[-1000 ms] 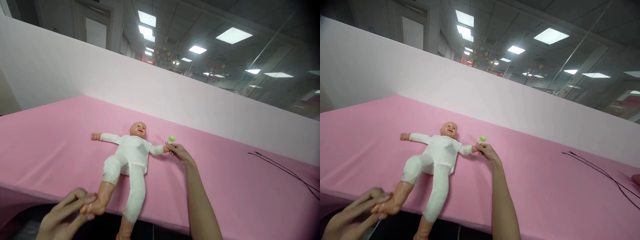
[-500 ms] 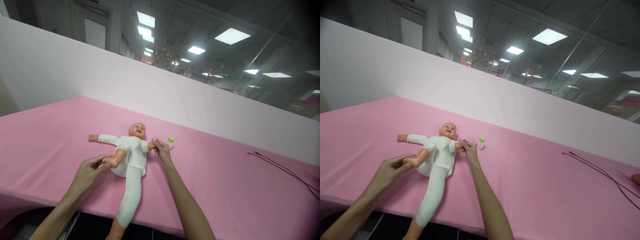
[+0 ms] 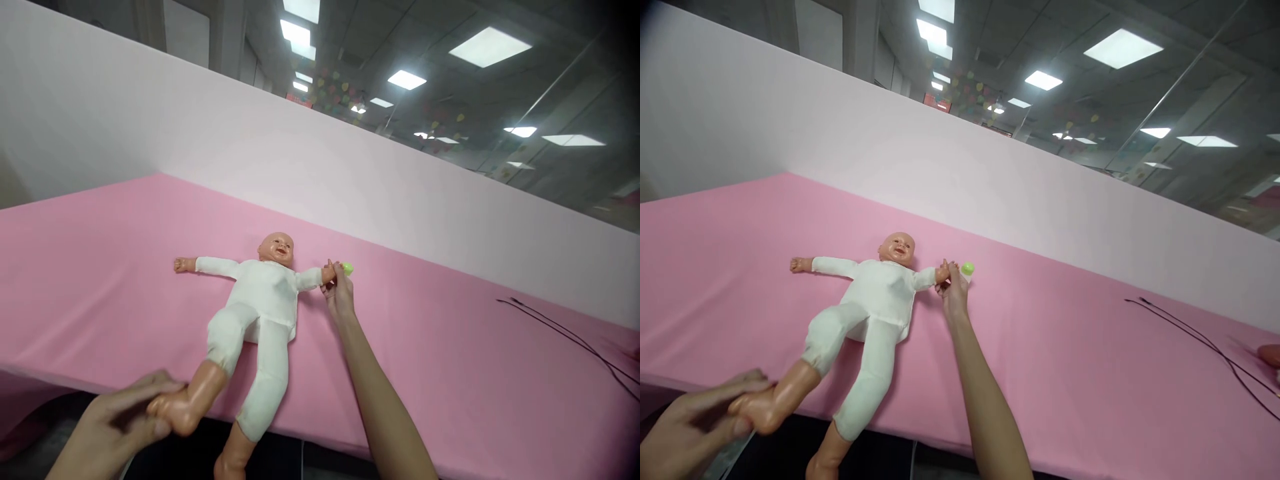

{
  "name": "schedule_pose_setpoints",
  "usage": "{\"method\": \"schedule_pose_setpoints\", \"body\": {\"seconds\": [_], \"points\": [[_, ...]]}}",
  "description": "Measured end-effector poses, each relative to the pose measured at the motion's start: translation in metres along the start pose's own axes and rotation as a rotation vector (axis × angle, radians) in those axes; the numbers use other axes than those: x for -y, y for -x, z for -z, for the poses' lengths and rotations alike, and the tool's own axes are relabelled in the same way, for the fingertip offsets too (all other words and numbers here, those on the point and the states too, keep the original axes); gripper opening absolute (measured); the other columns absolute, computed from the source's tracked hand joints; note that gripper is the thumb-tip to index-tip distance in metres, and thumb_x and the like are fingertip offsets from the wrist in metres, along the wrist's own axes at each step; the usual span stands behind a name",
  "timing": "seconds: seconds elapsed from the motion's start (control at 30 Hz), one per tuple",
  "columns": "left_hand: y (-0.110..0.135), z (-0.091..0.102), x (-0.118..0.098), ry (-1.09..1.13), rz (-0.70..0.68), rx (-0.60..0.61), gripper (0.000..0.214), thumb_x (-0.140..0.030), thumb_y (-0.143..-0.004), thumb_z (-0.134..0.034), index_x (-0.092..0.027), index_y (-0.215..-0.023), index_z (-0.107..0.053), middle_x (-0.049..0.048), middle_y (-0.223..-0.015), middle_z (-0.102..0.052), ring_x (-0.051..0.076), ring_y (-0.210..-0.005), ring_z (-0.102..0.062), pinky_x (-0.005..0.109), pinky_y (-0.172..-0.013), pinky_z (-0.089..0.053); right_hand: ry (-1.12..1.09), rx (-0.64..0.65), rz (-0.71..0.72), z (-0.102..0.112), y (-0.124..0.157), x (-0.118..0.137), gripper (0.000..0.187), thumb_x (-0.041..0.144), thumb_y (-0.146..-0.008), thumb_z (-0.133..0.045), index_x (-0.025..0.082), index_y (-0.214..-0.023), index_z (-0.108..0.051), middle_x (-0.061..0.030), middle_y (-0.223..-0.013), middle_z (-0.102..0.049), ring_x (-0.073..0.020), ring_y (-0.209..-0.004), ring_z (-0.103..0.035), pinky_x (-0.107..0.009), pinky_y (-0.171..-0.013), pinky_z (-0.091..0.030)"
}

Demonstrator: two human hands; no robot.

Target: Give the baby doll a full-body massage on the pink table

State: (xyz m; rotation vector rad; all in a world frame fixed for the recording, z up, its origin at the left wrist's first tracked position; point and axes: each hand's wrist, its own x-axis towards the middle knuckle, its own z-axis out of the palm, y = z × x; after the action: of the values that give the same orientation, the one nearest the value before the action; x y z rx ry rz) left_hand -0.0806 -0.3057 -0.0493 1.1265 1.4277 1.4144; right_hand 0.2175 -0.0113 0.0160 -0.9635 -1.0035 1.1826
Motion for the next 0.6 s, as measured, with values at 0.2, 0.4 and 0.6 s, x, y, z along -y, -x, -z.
{"method": "schedule_pose_setpoints", "body": {"seconds": [0.2, 0.4, 0.6], "points": [[-0.088, -0.053, -0.056, 0.075, -0.06, -0.014, 0.043, -0.051, -0.073, -0.084, -0.02, -0.103, -0.083, 0.0099, -0.105, -0.079, 0.031, -0.101, -0.07, 0.035, -0.09, -0.055, 0.488, 0.641, 0.311, -0.03, 0.046, 0.002, 0.042, 0.045, -0.083, -0.076, 0.02, -0.056, -0.056, 0.0029, -0.061, -0.049, -0.0121, -0.057, -0.046, -0.028, -0.057, -0.042], [-0.094, -0.054, -0.052, 0.093, -0.071, 0.018, 0.044, -0.053, -0.078, -0.08, -0.021, -0.108, -0.081, 0.009, -0.107, -0.078, 0.03, -0.103, -0.069, 0.033, -0.088, -0.055, 0.327, 0.308, 0.161, -0.02, 0.028, -0.004, 0.04, 0.052, -0.082, -0.074, 0.019, -0.064, -0.064, 0.0019, -0.063, -0.055, -0.01, -0.051, -0.042, -0.025, -0.046, -0.034], [-0.004, -0.01, -0.004, -0.018, -0.072, 0.145, 0.028, -0.051, -0.064, -0.086, -0.031, -0.083, -0.085, 0.0039, -0.066, -0.069, 0.023, -0.061, -0.064, 0.03, -0.056, -0.055, -0.082, -0.27, -0.149, 0.021, -0.015, -0.013, 0.025, 0.041, -0.076, -0.078, 0.02, -0.079, -0.066, 0.0054, -0.056, -0.056, -0.0081, -0.043, -0.042, -0.02, -0.037, -0.031]]}}
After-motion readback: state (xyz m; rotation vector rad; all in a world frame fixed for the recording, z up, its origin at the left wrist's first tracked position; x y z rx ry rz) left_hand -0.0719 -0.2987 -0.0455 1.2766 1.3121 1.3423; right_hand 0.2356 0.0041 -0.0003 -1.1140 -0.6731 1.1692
